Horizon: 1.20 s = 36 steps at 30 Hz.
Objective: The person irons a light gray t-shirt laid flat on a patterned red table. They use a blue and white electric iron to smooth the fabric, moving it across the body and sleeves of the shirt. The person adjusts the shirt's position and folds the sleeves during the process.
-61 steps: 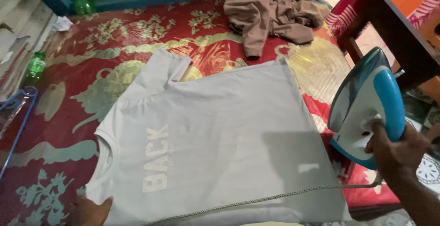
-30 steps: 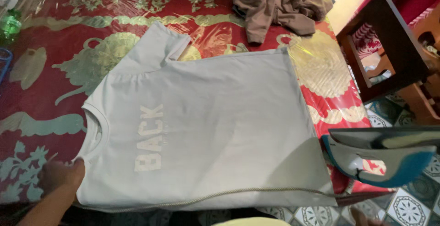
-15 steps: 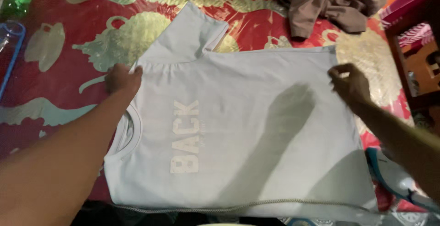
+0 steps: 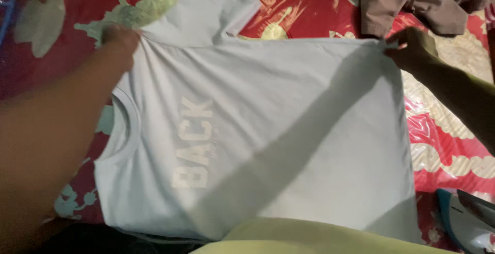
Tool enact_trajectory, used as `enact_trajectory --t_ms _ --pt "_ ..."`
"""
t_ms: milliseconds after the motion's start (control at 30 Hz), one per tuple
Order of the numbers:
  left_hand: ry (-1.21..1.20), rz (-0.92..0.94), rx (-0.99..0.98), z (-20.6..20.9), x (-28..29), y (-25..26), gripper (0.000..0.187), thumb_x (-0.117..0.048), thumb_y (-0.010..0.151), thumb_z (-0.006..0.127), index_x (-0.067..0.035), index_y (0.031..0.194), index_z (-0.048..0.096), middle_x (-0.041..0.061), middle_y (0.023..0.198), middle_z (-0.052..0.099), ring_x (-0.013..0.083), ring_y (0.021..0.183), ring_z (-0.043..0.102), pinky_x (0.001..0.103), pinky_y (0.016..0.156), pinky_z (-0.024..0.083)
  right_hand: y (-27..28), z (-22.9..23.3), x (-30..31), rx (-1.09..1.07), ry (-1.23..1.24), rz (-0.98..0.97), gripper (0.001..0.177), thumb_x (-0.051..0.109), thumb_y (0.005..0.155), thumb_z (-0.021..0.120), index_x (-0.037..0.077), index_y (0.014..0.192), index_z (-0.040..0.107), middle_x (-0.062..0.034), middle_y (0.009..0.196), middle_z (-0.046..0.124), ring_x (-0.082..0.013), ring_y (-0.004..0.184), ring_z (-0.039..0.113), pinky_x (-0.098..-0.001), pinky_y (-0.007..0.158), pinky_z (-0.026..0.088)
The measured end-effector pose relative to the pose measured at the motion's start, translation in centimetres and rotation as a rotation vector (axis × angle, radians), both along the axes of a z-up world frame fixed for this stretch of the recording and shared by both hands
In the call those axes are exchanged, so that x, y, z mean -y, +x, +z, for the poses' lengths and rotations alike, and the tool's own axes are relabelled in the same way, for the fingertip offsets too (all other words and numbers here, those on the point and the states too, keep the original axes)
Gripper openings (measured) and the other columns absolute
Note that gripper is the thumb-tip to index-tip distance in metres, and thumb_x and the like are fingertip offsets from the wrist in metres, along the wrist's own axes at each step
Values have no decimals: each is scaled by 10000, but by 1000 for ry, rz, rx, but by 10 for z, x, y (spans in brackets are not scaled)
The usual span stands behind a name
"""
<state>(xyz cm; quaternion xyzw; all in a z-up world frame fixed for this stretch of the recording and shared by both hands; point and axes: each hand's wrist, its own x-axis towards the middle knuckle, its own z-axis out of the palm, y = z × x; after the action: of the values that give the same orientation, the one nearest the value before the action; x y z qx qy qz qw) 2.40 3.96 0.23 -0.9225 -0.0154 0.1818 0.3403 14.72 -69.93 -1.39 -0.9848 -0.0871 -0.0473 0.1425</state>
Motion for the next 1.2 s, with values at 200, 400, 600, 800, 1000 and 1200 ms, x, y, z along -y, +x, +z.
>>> enact_trajectory --t_ms 200,400,600,800,1000,1200 --pt "-521 532 377 -18 -60 -11 566 -296 875 804 -83 1336 553 150 1300 620 300 1219 573 421 986 501 37 -1 -48 261 189 46 241 183 932 811 55 1096 688 -177 1164 647 -339 1137 621 -429 960 509" --pt "-955 874 746 -28 -32 -97 542 -308 892 802 -34 1296 567 193 1278 605 343 1238 527 475 1014 460 18 8 -96 223 93 58 328 159 1005 770 15 1241 595 -219 1278 581 -392 1249 561 -462 1048 479" --pt "-989 918 904 -37 -45 -143 531 -321 910 800 16 1257 580 236 1256 590 386 1256 481 528 1042 419 -77 30 -144 285 63 160 416 135 1078 730 -25 1386 501 -260 1392 515 -445 1360 501 -495 1136 448" --pt "-889 889 1068 -5 -3 -248 534 -334 927 798 65 1217 594 278 1234 575 428 1274 435 582 1070 378 -309 31 -194 244 159 26 527 209 1022 639 1 1478 478 -234 1510 504 -407 1412 473 -513 1162 404" --pt "-773 985 702 9 49 -356 544 -367 824 884 50 1067 633 259 1116 626 395 1135 523 547 1014 404 -372 8 -173 64 -48 19 639 386 1029 473 82 1582 370 -145 1661 344 -310 1543 299 -566 1224 229" --pt "-1101 1002 698 0 57 -403 499 -375 808 867 18 1021 646 160 928 719 286 839 694 409 786 552 -378 30 -193 100 16 -11 563 275 936 629 37 1423 478 -192 1463 466 -339 1378 428 -547 1096 327"
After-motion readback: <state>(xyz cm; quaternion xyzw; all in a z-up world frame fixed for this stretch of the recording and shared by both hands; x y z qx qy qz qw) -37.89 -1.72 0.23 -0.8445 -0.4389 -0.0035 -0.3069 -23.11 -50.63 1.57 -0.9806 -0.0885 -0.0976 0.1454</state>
